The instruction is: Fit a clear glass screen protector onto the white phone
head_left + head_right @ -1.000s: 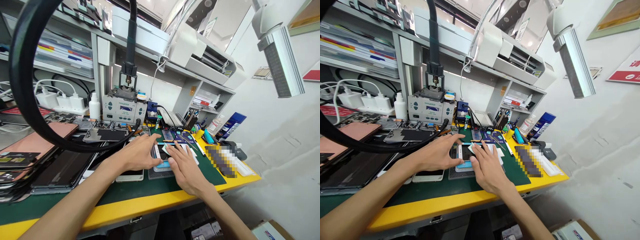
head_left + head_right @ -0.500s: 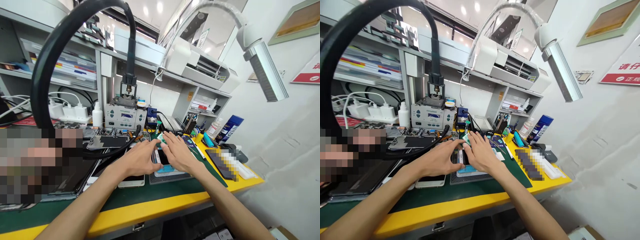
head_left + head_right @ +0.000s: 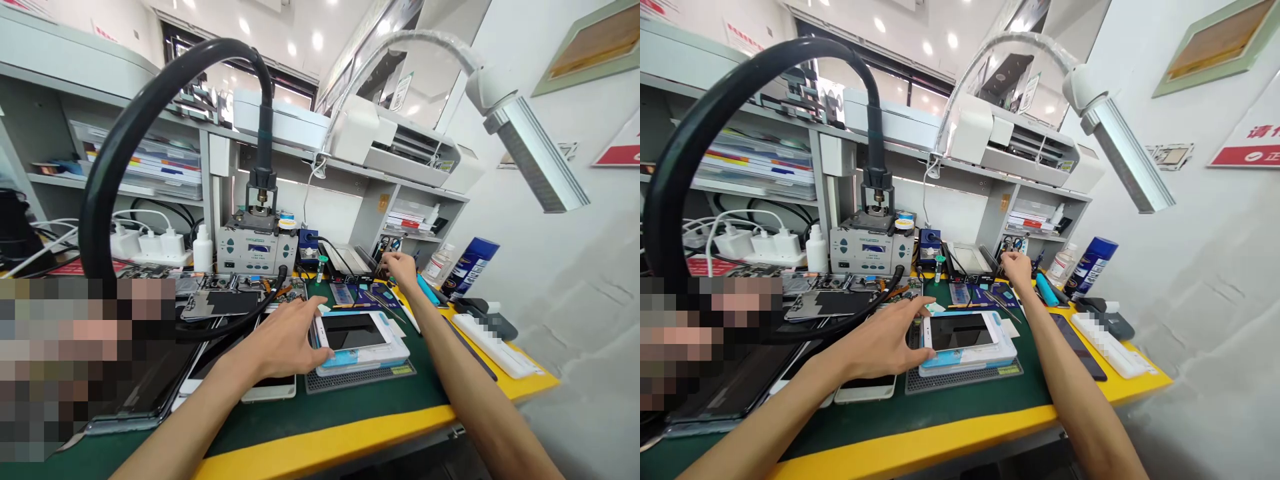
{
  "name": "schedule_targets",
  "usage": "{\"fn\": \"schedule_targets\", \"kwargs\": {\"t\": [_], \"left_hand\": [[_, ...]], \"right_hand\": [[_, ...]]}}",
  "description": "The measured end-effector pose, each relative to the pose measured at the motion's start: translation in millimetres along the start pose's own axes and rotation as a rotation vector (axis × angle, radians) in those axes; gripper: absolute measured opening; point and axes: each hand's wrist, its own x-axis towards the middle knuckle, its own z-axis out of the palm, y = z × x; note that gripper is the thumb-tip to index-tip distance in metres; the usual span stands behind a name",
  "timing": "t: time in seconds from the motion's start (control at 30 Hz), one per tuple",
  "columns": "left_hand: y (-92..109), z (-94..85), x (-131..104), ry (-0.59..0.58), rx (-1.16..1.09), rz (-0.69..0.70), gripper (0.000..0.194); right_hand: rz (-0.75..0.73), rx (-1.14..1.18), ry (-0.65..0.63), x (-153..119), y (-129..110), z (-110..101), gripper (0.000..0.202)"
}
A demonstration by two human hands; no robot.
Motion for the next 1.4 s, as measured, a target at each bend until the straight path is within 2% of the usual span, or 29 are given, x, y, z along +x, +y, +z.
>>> {"fn": "schedule_targets", "kwargs": {"t": [0.17,0.4,0.7,1.0,1.23,1.4], "left_hand": [[-5,4.8,1,0.025,-0.023,-0.008,0.083],[-2,6.1,4,-0.016,-0.014,-0.06,0.077],[-9,15.2,9,0.022,0.051,-0.079,0.076],[-5,17.1,10,0.052,0.074,-0.078,0.074],[7,10.7,10,-0.01,0.115,-0.133,0.072],[7,8.9,10,-0.011,0.097,-0.149,0.071]], "right_hand": [[0.068,-0.087,-0.143,7,24,30,0.033],[0.083,-0.203,-0.158,5,36,47,0.033],[0.11,-0.254,-0.139,6,52,46,0.032],[0.136,-0.27,-0.123,9,56,45,0.031],[0.106,-0.23,-0.136,8,54,44,0.031],[0.093,-0.196,-0.131,7,52,39,0.031]]}}
